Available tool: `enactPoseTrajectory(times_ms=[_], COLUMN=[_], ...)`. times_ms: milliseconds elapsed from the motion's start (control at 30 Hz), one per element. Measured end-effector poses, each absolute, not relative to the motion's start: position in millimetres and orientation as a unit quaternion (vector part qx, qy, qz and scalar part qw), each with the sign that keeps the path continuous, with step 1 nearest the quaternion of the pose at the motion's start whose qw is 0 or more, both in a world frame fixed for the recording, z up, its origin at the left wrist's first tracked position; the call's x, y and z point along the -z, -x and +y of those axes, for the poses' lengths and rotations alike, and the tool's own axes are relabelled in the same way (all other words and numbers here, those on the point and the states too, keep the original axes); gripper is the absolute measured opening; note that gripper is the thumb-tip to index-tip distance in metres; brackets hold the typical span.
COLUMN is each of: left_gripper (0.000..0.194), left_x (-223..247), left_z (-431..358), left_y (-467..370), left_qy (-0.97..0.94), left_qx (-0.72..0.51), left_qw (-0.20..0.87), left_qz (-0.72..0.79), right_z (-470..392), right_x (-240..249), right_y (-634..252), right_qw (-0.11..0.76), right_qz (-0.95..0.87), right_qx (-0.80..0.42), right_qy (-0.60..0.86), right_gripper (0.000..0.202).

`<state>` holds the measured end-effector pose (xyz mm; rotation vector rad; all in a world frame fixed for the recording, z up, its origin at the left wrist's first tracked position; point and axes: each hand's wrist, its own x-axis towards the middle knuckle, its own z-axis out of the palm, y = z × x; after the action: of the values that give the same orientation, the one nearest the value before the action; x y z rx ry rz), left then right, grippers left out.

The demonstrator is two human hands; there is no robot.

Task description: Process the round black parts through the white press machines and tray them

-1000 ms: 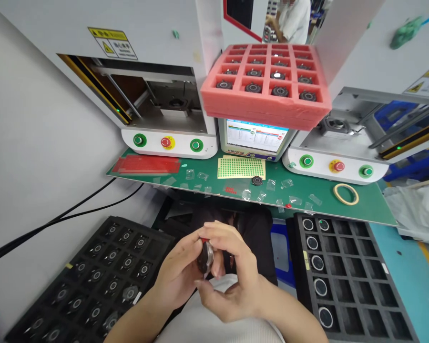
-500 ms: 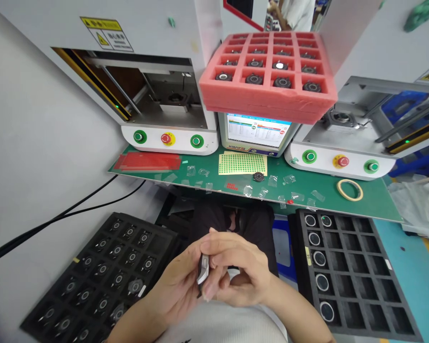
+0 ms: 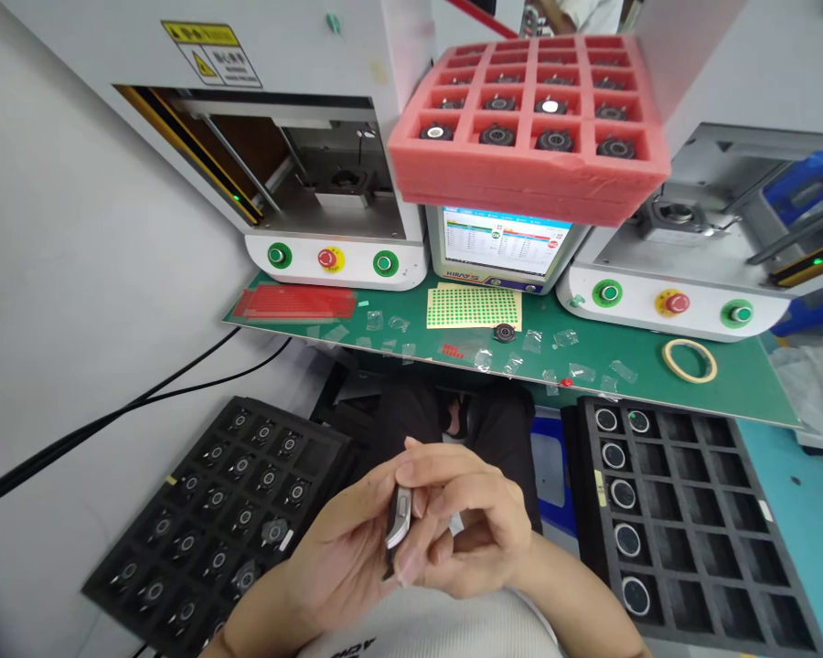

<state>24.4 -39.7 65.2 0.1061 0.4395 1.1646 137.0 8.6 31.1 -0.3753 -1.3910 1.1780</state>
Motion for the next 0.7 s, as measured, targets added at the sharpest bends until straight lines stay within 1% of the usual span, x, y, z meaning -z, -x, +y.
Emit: enactPoseTrajectory(times_ms=[67,233,467,633,700], left_gripper=[0.029,0.029,0.024,0.021,0.023], left_x=[-67,-69,-65,-62,-59], left_z=[-38,-35,-36,-37,-35], left_y=[-25,-27,-28,-28,-28], left_qy=[-0.057,-0.047,-0.039,-0.028,-0.010], left_qx=[-0.546,-0.545,-0.561,-0.566,-0.569], left_qw=[0.809,0.815,0.810,0.806,0.805], left_qz=[0.210,0.192,0.163,0.171,0.167], right_z=[9,10,6,7,8], right_x=[-33,-31,-24,-22,-20], right_y=[-136,-135,-139,-136,-134], right_qw=[0.599,0.602,0.581,0.589,0.589], right_qz=[-0.588,-0.568,-0.576,-0.564,-0.562], right_qx=[-0.519,-0.525,-0.555,-0.556,-0.558], right_qy=[0.160,0.201,0.150,0.161,0.166], right_gripper=[0.029,0.029,0.034,0.033,0.032])
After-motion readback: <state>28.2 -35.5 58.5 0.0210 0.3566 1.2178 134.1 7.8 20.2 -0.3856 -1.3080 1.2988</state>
